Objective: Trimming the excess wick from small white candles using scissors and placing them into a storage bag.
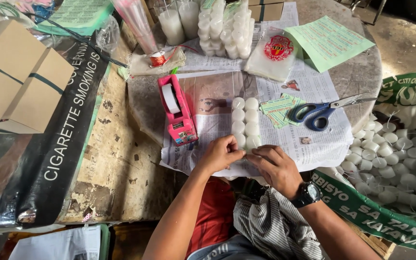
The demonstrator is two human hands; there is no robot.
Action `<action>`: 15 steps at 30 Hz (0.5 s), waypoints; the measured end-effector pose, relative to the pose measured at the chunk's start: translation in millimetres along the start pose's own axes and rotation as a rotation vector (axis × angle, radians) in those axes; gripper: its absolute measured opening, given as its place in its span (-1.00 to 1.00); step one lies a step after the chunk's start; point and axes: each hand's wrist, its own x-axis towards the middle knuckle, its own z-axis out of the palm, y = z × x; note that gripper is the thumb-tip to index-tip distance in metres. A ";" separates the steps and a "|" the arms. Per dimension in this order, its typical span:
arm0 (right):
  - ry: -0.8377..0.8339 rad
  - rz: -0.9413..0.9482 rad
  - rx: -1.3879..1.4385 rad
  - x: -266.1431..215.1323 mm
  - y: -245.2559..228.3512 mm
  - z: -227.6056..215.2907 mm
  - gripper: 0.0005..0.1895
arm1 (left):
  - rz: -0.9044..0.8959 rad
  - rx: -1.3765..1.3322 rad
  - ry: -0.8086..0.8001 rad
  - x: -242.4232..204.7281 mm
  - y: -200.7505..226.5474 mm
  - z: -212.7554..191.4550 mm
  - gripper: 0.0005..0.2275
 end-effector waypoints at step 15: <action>0.092 -0.035 -0.102 -10.5 8.2 8.3 -0.81 | 0.842 0.705 0.602 -45.2 -15.6 21.3 -0.83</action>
